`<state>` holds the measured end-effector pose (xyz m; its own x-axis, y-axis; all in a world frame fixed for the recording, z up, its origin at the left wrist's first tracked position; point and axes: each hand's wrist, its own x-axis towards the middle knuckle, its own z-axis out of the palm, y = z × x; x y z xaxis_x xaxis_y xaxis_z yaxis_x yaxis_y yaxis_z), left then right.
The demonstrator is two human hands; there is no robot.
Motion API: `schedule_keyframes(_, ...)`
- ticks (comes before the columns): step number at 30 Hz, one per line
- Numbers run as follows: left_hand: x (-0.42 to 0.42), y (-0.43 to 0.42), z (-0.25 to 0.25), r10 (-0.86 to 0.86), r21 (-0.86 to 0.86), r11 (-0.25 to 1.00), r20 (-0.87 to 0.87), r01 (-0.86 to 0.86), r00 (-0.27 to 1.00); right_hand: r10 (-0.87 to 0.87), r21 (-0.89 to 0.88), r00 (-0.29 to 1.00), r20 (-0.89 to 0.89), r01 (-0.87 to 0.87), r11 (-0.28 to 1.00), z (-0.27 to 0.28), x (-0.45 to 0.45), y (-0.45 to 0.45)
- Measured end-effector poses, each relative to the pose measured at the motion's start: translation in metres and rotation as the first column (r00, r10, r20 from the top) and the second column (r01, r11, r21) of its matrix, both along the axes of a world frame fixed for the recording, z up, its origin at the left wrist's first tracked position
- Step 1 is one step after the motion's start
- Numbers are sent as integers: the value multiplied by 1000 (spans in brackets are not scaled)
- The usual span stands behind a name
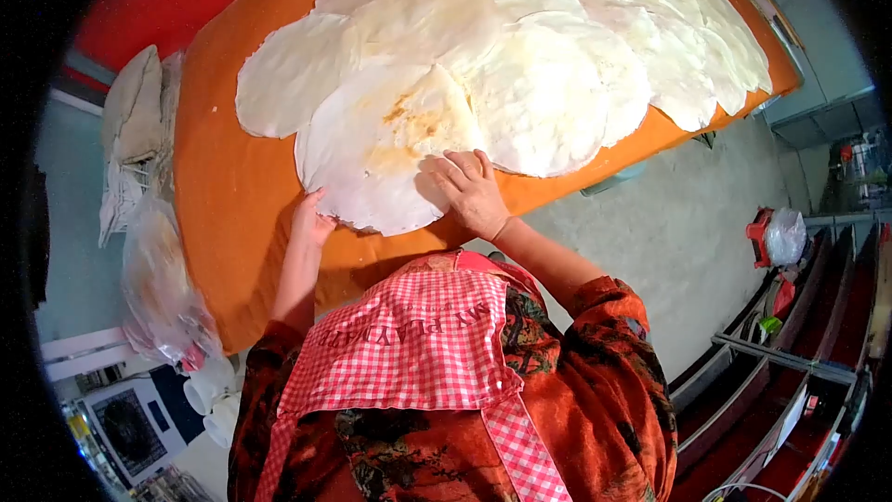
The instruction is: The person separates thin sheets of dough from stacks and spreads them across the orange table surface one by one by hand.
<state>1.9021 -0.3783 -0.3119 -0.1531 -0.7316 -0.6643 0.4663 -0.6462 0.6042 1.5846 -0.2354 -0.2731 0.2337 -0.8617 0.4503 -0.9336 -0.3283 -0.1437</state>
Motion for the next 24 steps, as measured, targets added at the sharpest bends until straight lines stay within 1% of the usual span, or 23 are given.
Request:
schedule_keyframes(1,-3,0,7,18,-1,1000,-12,-18,1000,17,-26,1000,8,-17,1000,5,1,-2)
schedule_keyframes(4,-9,-1,36,30,-89,996,12,-29,999,56,-105,998,26,-53,993,27,4,-12)
schedule_keyframes(5,-9,-3,47,29,-114,993,-6,-30,1000,68,-206,991,113,-43,978,47,11,-17)
schedule_keyframes(7,-17,-7,72,-7,-164,986,-54,-2,999,115,-157,972,203,-83,984,50,1,-26)
schedule_keyframes(8,-28,-2,95,-71,-280,959,-68,50,995,131,-137,960,249,-99,986,53,-10,-30)
schedule_keyframes(9,-43,1,118,-80,-355,935,-172,14,982,110,-200,949,295,-51,978,66,-21,-34)
schedule_keyframes(10,-53,2,130,-200,-498,865,-248,52,948,56,-223,900,432,47,974,73,-33,-36)
schedule_keyframes(12,-90,19,169,-317,-659,732,-108,171,942,-2,-235,732,681,222,946,84,-55,-34)
schedule_keyframes(13,-102,21,170,-339,-706,671,-19,227,941,-44,-262,691,721,331,907,89,-71,-32)
schedule_keyframes(14,-118,25,168,-363,-726,602,122,332,924,-70,-143,553,830,333,932,100,-91,-18)
schedule_keyframes(15,-136,28,159,-371,-728,531,261,434,891,-44,-136,470,882,343,929,105,-114,-5)
schedule_keyframes(16,-155,34,148,-364,-713,457,395,532,843,-134,-15,312,941,432,902,128,-126,14)
schedule_keyframes(17,-178,40,133,-386,-691,366,496,623,778,-78,5,167,983,396,918,131,-148,27)
schedule_keyframes(18,-204,49,117,-396,-654,274,591,705,703,50,-49,7,999,349,936,123,-172,40)
schedule_keyframes(19,-231,63,109,-350,-605,139,711,784,610,139,-112,-57,989,334,936,129,-190,62)
schedule_keyframes(20,-257,75,101,-283,-530,8,812,848,510,169,-122,-87,982,396,910,135,-204,82)
schedule_keyframes(21,-282,82,91,-76,-461,-189,887,867,455,199,-143,-75,977,464,874,137,-220,98)
schedule_keyframes(22,-306,86,82,147,-341,-359,898,869,414,190,-120,-87,978,512,850,142,-234,118)
schedule_keyframes(24,-347,101,60,274,-87,-400,938,912,210,225,-170,-15,974,610,774,150,-261,154)
